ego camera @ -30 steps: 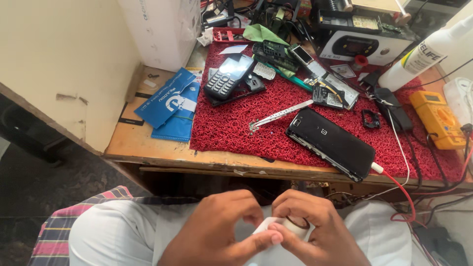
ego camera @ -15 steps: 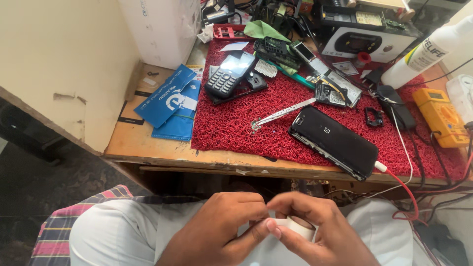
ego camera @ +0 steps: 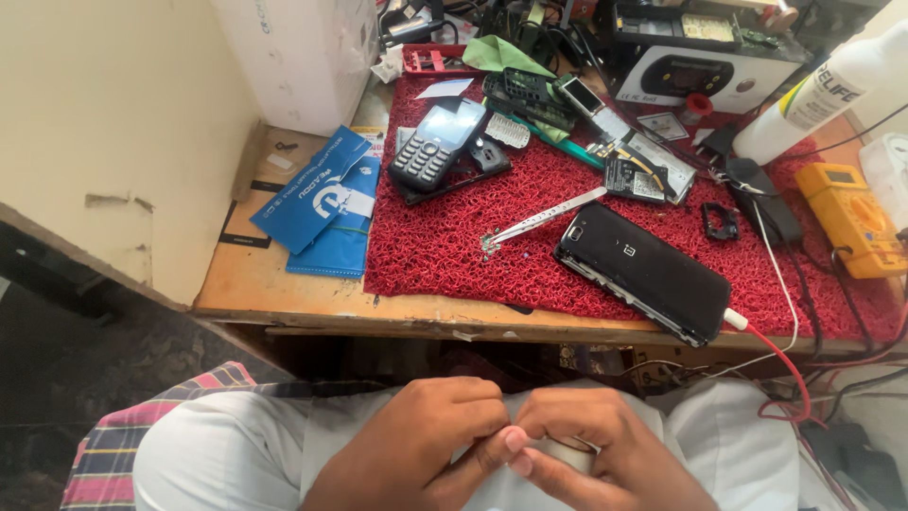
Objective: The person works on a disassembled smartphone, applying small pieces of tape to internal components and using tweezers to adjust parts. They repeatedly open and close the phone casing, inspect the interior, and connect a charging cable to test the device.
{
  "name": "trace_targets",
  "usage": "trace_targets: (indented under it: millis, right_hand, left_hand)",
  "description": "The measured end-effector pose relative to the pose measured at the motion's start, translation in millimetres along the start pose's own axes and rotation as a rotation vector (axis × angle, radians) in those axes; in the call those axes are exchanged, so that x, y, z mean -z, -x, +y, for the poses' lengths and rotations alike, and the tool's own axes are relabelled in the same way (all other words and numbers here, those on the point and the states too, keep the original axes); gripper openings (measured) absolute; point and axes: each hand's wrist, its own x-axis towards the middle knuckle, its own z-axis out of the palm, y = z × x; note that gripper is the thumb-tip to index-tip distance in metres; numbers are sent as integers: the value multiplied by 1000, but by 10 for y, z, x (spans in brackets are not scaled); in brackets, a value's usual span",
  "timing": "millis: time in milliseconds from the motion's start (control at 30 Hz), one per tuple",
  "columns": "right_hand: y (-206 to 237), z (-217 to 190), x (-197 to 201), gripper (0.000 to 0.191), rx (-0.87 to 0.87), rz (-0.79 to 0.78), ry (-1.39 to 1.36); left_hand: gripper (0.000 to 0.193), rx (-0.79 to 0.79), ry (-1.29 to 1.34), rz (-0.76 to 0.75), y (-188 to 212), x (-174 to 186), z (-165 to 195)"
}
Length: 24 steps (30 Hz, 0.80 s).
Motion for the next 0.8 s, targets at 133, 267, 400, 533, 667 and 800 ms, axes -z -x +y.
trace_targets:
  millis: [133, 267, 400, 533, 667, 800]
  right_hand:
    - [40, 42, 3, 16, -45, -27, 28]
    - [105, 120, -23, 20, 109, 40, -6]
    - [173, 275, -12, 22, 304, 29, -77]
    - [266, 466, 8, 28, 367, -35, -199]
    - [296, 633, 52, 35, 486, -127, -310]
    - [284, 632, 28, 34, 489, -114, -323]
  left_hand:
    - [25, -173, -32, -19, 12, -85, -178]
    - [27, -235, 80, -19, 46, -234, -322]
    - [23, -264, 268, -4, 67, -397, -418]
    - [31, -272, 510, -62, 123, -559, -540]
    - [34, -365, 731, -88, 119, -791, -715]
    - [37, -501, 985, -105, 49, -941, -797]
